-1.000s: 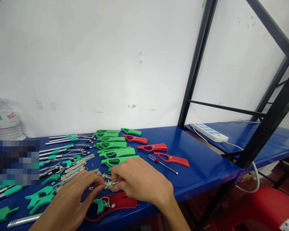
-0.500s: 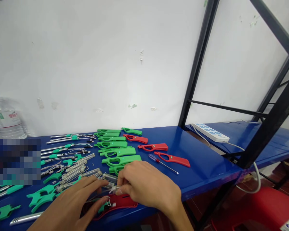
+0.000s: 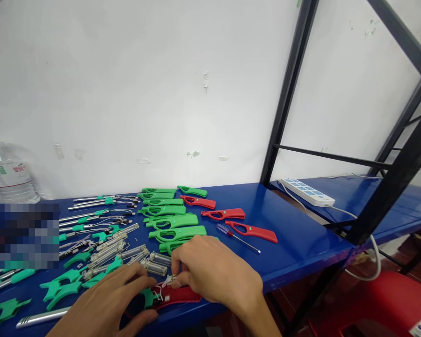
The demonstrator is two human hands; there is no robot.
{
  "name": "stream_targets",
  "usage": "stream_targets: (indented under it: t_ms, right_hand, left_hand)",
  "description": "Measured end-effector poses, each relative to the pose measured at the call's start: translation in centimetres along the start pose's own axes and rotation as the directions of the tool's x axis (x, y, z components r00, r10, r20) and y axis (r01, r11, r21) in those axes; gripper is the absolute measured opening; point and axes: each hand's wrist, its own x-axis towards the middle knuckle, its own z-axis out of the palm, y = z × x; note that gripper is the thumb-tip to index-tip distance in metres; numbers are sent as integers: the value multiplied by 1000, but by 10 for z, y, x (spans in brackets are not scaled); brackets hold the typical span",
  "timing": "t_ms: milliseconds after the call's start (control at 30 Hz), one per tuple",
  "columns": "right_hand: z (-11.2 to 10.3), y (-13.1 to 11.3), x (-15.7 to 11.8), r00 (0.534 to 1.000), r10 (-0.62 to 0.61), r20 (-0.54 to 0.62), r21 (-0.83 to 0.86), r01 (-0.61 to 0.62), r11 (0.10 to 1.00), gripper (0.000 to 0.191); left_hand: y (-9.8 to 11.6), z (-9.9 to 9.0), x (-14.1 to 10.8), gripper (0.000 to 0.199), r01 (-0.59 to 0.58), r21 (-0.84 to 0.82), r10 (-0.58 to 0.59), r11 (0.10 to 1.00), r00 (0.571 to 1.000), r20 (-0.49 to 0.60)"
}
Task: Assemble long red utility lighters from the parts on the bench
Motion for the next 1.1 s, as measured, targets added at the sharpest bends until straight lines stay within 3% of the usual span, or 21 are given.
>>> stream_targets:
  t_ms: [600, 867, 1000, 1100]
  right_hand:
    - [4, -1, 0, 999, -52, 12, 46, 51, 998, 6]
    - [7, -9, 1, 999, -46, -4, 20, 46, 999, 26]
    - [7, -12, -3, 1000, -9, -15, 13, 10, 1000, 17]
    - [4, -7, -9, 998, -53, -27, 9, 53, 999, 9]
  left_hand:
    - [-1, 8, 0, 18, 24, -35, -23, 999, 999, 27]
    - [9, -1, 6, 24, 110, -98, -100, 989, 990, 100]
    - [14, -10, 6, 26, 144, -108, -125, 984, 977, 170]
    - [13, -12, 7, 25, 140, -102, -119, 985, 975, 188]
